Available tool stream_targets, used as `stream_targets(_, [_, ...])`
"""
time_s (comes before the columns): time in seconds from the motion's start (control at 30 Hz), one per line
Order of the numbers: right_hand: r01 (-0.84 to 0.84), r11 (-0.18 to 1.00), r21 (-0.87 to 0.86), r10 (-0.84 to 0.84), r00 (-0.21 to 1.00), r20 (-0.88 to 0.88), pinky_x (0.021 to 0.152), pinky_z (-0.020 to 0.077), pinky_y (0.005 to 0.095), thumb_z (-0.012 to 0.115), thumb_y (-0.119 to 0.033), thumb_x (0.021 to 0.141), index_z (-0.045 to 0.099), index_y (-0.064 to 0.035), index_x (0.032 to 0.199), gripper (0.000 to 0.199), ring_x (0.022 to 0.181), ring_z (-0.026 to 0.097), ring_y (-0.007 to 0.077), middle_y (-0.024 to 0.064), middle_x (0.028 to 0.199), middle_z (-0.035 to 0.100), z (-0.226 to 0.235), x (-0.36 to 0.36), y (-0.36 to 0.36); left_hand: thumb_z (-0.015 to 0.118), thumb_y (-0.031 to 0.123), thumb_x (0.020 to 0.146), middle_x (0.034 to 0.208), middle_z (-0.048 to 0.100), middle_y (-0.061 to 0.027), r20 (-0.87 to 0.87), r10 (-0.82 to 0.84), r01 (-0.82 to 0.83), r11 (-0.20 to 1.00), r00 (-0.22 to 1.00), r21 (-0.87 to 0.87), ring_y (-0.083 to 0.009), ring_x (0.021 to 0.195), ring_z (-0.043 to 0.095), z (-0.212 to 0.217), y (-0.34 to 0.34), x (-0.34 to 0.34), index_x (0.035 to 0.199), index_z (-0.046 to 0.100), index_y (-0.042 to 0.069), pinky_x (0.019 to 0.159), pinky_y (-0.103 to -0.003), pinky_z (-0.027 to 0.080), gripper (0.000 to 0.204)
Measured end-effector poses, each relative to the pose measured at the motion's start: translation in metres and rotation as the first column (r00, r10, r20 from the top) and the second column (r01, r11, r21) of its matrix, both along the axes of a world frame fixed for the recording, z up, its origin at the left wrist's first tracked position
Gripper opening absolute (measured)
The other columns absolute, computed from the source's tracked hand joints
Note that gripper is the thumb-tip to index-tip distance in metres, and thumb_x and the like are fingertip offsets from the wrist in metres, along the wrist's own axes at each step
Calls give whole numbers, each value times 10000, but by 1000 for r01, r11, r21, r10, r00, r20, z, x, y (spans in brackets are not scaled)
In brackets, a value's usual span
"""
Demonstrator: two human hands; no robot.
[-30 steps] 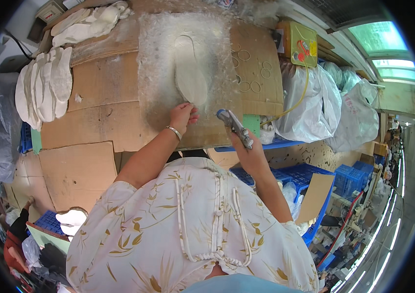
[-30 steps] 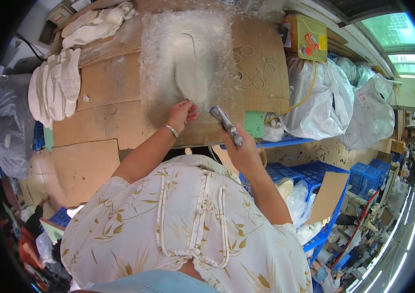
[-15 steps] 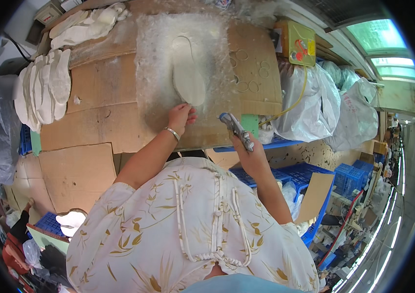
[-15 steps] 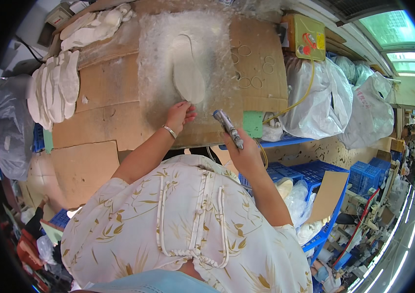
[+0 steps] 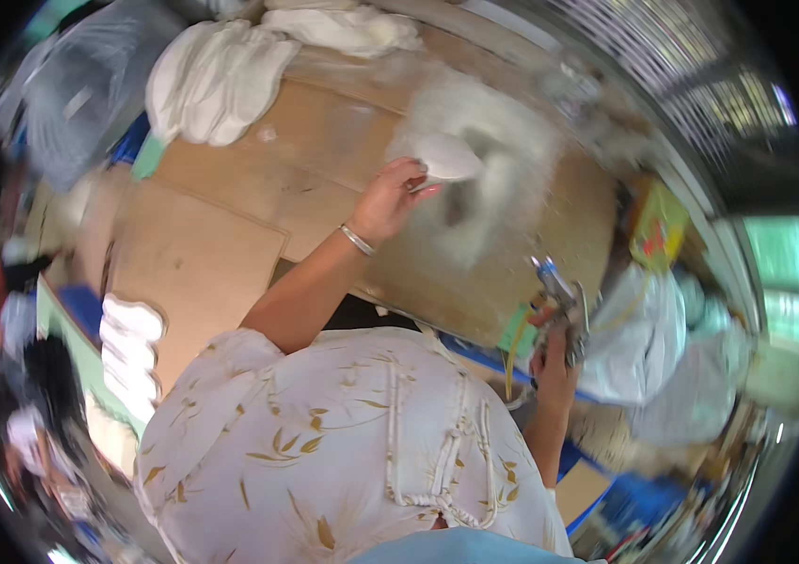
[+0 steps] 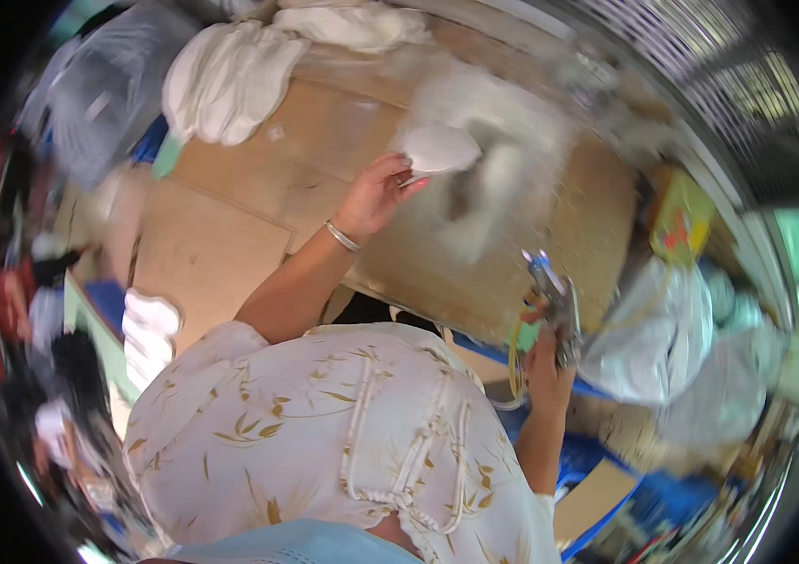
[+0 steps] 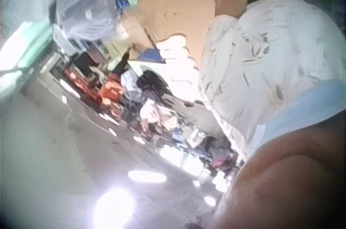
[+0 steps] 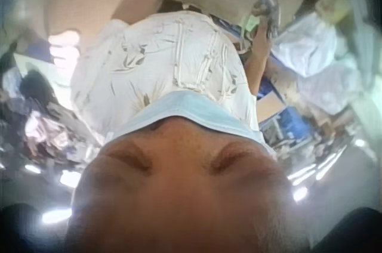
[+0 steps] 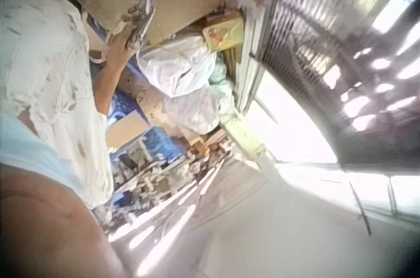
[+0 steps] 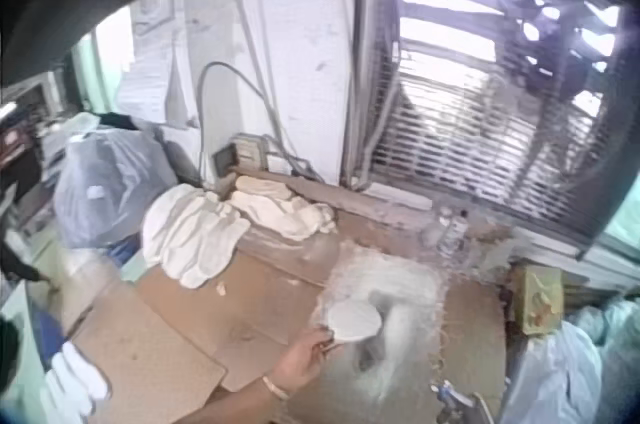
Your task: Applying adhesive using a spray gun to shoe insole components in a manufacturing setting.
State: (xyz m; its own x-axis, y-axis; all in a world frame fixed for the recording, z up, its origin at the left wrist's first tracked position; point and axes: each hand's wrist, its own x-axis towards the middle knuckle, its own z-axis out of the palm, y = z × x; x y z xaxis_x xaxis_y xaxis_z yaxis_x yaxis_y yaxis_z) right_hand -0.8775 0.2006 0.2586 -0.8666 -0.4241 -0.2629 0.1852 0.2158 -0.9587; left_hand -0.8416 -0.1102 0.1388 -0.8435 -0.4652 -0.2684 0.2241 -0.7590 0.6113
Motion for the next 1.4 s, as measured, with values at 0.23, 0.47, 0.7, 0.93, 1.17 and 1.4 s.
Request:
stream_targets(0.23, [-335,933,129,337,941,4,371,258,192,452,-222,938,530,-61,1101,243,411,347,18,33,910,604,-22,13,-42,481,90,862,966,574,-107,-154,492,-462,865,857,193,-247,941,564,51,-76,161,929,547,-10,930,-393,481,138])
stream_targets(0.47, [-525,843,114,528,849,2,358,261,203,447,-233,941,532,-65,1106,250,385,345,27,38,892,620,-22,33,-98,483,58,858,1005,577,-138,-151,873,-886,463,463,-42,-260,939,580,76,-187,332,1008,509,-40,892,-387,500,181])
stream_targets(0.7, [-557,800,223,558,827,65,375,261,206,469,-237,942,547,-61,1065,229,409,342,22,17,875,606,-21,75,-149,553,39,803,848,540,-69,-195,971,-980,106,138,-166,-176,810,541,35,-272,476,853,520,13,904,-392,482,65])
stream_targets(0.93, [-593,747,302,577,803,149,379,258,204,451,-222,956,545,-69,1030,194,413,327,13,12,878,600,-16,98,-174,541,67,839,841,549,-58,104,994,-973,-18,-43,-230,-154,821,538,-108,-183,488,816,541,15,776,-327,478,56])
stream_targets(1.17, [-583,724,369,556,809,188,381,260,200,450,-230,958,533,-77,1038,192,425,325,13,11,870,591,-21,101,-177,548,94,862,827,602,-44,376,912,-984,-118,-161,-134,-147,731,600,-145,-124,454,902,567,33,667,-274,509,76])
stream_targets(1.4, [-579,750,320,554,814,173,380,266,193,463,-245,952,539,-70,1046,213,426,333,14,18,879,595,-29,94,-173,511,118,890,832,590,-77,439,896,-982,23,-64,-189,-172,745,615,-151,-105,451,909,542,7,660,-286,537,116])
